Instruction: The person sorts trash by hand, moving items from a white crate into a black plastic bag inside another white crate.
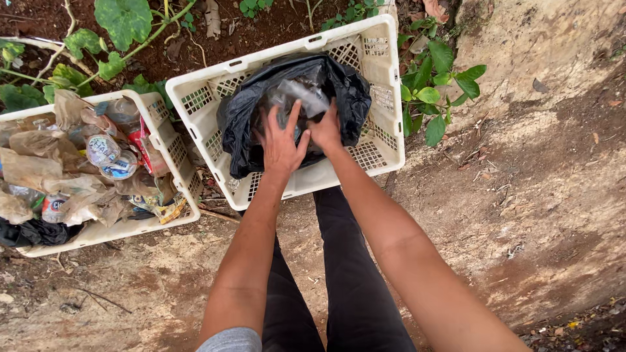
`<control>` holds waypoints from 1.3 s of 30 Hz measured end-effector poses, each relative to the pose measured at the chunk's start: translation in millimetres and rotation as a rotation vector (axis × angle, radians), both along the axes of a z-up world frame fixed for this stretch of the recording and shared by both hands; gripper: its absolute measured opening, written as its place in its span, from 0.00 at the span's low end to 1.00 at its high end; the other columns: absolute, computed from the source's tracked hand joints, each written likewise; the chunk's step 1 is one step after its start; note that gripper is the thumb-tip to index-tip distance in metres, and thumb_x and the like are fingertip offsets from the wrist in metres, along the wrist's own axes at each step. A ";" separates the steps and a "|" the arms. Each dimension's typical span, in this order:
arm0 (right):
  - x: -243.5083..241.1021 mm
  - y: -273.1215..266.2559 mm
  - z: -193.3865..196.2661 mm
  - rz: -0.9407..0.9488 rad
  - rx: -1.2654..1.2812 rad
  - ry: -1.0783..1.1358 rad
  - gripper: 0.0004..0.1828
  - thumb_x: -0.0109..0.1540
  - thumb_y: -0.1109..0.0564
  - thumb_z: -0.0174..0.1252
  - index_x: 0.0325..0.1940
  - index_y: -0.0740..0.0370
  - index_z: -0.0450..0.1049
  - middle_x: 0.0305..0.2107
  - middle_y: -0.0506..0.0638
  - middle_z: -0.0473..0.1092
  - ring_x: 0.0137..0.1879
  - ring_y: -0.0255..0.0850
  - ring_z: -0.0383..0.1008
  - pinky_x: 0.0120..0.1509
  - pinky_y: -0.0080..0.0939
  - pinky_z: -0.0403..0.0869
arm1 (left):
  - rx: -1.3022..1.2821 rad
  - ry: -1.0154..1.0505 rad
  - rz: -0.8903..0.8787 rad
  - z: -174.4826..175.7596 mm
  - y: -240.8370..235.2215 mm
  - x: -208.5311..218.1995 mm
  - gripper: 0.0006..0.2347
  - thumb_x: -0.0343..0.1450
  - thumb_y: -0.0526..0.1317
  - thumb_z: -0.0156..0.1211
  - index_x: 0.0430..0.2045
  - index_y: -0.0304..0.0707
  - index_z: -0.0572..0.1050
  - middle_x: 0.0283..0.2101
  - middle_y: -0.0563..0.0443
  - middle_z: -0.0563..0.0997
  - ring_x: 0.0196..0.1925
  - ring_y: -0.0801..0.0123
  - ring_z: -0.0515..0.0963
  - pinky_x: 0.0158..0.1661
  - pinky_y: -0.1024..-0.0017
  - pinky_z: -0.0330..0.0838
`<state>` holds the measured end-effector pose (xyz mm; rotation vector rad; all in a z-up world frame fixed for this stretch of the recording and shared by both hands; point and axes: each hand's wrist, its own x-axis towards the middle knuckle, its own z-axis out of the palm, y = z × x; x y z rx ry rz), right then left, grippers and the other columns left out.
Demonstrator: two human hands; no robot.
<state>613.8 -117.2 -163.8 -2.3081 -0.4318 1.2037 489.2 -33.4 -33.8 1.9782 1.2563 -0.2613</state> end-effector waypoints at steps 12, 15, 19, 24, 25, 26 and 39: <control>22.9 -29.0 3.7 0.134 0.342 0.033 0.21 0.66 0.68 0.55 0.63 0.62 0.69 0.42 0.53 0.78 0.45 0.39 0.81 0.52 0.40 0.79 | 0.259 0.052 -0.329 -34.3 -11.5 7.1 0.31 0.66 0.39 0.65 0.67 0.59 0.66 0.75 0.45 0.54 0.79 0.42 0.44 0.66 0.25 0.41; 28.7 -12.8 33.9 -0.037 0.377 0.082 0.32 0.57 0.67 0.60 0.65 0.63 0.59 0.40 0.50 0.73 0.36 0.37 0.77 0.42 0.38 0.77 | 0.256 0.140 -0.402 -43.9 -15.1 6.5 0.30 0.64 0.38 0.67 0.64 0.57 0.68 0.75 0.47 0.54 0.78 0.44 0.44 0.66 0.25 0.39; 35.2 21.5 64.0 -0.114 0.181 0.342 0.47 0.58 0.60 0.70 0.73 0.60 0.48 0.41 0.50 0.71 0.32 0.38 0.73 0.38 0.39 0.74 | 0.113 0.211 -0.329 -46.9 -8.2 0.0 0.33 0.61 0.37 0.68 0.66 0.55 0.68 0.75 0.47 0.54 0.78 0.46 0.43 0.67 0.28 0.37; 29.4 34.7 67.3 0.048 0.357 0.082 0.12 0.66 0.56 0.66 0.48 0.63 0.72 0.34 0.54 0.72 0.34 0.41 0.72 0.41 0.43 0.74 | 0.082 0.200 -0.264 -34.5 8.1 -2.0 0.32 0.62 0.38 0.69 0.64 0.55 0.68 0.73 0.45 0.56 0.76 0.46 0.48 0.68 0.31 0.42; 29.8 29.8 71.7 0.176 0.420 -0.040 0.10 0.67 0.57 0.67 0.46 0.63 0.72 0.33 0.56 0.72 0.35 0.45 0.73 0.44 0.46 0.74 | 0.126 0.189 -0.256 -35.5 13.8 -0.4 0.32 0.61 0.37 0.69 0.64 0.55 0.68 0.72 0.45 0.57 0.75 0.46 0.51 0.67 0.32 0.45; 29.2 24.3 77.1 0.357 0.437 -0.097 0.10 0.63 0.59 0.65 0.45 0.63 0.72 0.35 0.57 0.73 0.38 0.49 0.74 0.44 0.47 0.75 | 0.058 0.193 -0.189 -35.5 20.2 -3.0 0.32 0.62 0.36 0.69 0.64 0.55 0.67 0.70 0.44 0.59 0.73 0.47 0.55 0.67 0.34 0.49; 12.6 20.4 50.3 0.788 0.008 0.115 0.22 0.58 0.62 0.59 0.57 0.62 0.71 0.54 0.65 0.71 0.59 0.62 0.71 0.62 0.55 0.71 | 0.307 0.016 -0.368 -29.2 -6.1 -14.5 0.28 0.68 0.44 0.63 0.66 0.53 0.65 0.71 0.47 0.60 0.74 0.50 0.55 0.64 0.31 0.56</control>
